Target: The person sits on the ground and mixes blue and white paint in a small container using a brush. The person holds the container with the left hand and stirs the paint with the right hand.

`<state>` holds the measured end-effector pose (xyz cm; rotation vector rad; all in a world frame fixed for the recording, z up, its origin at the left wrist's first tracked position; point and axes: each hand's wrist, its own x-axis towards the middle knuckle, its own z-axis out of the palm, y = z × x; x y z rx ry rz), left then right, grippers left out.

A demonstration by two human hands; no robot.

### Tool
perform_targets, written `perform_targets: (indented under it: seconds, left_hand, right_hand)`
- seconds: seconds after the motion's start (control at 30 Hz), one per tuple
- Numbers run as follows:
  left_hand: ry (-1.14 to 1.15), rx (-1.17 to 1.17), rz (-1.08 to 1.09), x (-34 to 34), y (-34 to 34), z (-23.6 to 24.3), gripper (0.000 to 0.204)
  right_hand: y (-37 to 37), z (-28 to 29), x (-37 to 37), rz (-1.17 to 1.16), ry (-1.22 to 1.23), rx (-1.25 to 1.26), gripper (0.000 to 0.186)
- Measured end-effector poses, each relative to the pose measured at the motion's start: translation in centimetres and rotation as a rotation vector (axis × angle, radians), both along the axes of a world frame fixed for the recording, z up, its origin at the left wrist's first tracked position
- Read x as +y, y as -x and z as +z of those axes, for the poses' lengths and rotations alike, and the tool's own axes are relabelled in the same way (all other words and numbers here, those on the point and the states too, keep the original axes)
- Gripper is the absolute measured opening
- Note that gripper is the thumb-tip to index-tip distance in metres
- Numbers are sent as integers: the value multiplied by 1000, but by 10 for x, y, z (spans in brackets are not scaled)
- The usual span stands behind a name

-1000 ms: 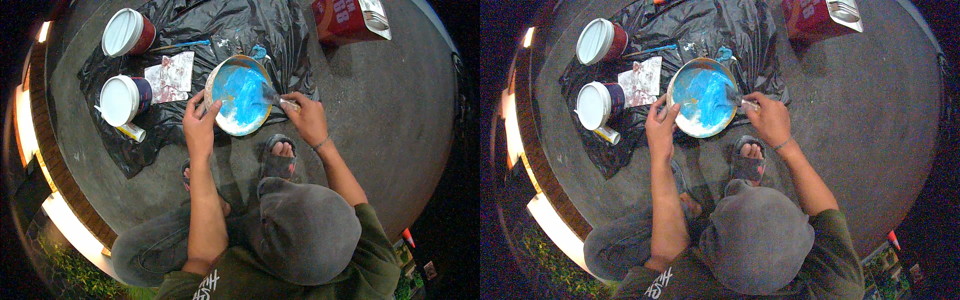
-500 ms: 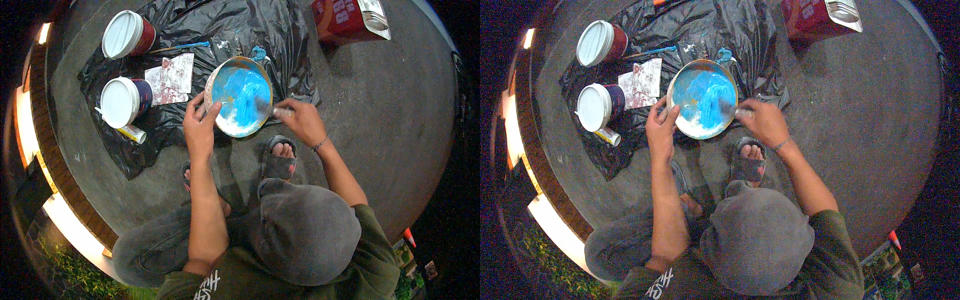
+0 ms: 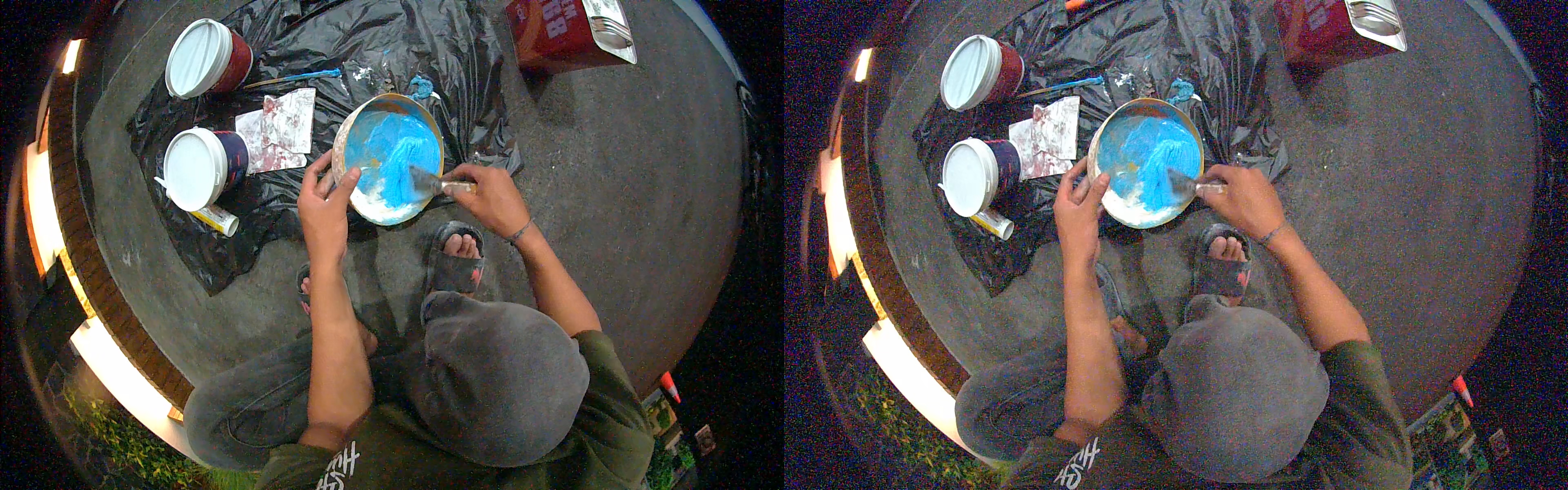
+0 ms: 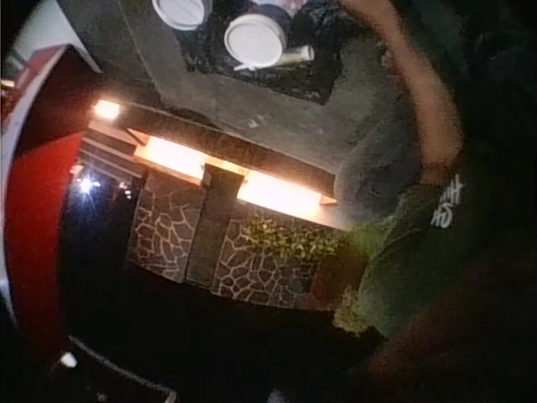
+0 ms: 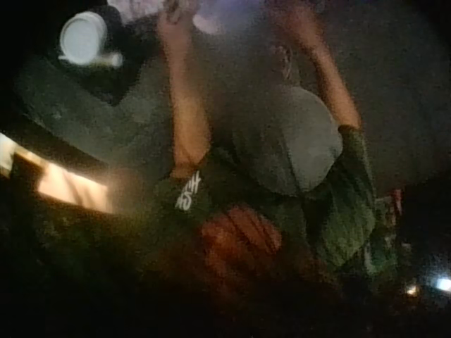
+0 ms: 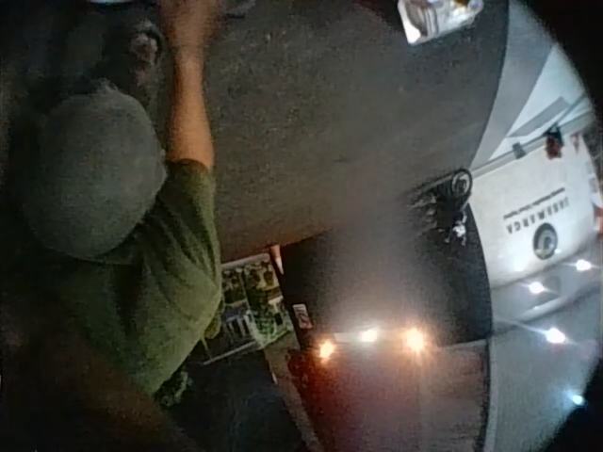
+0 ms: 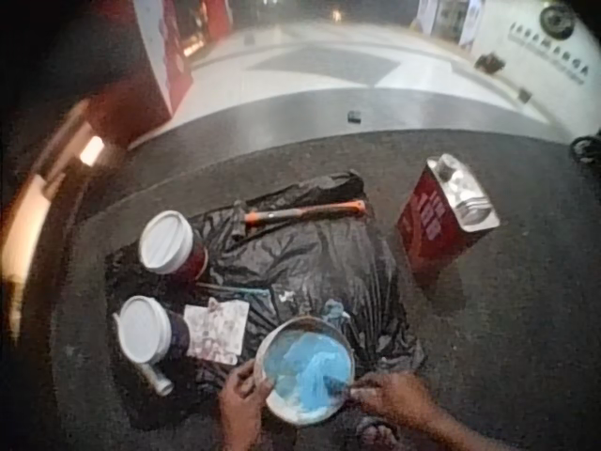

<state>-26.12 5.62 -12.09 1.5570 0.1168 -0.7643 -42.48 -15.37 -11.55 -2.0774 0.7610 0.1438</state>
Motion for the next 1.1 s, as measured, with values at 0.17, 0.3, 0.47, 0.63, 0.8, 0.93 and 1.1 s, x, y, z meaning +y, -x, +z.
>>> perform_targets:
  seconds: [0.17, 0.3, 0.47, 0.63, 0.8, 0.93, 1.1]
  left_hand:
    - [-15, -2, -6, 1, 0, -2, 58]
    - [25, 0, -3, 2, -1, -1, 58]
    - [18, -5, 0, 1, -1, -2, 59]
    - [11, -7, -3, -1, -1, 3, 57]
    - [15, -16, -35, 1, -2, -1, 57]
    - [9, -2, -14, 0, -2, 2, 56]
    - [-5, -7, -22, -1, -1, 3, 58]
  right_hand:
    - [-7, 5, -1, -93, 49, 21, 33]
    - [-9, 9, -4, -18, -17, 48, 31]
    - [-1, 2, -9, 150, -1, 17, 27]
    - [-6, 7, -9, 81, 85, 34, 27]
    - [-9, 14, -6, -15, 74, 32, 26]
    - [-6, 10, -7, 89, 37, 52, 30]
    - [-4, 7, -10, 64, 74, 45, 31]
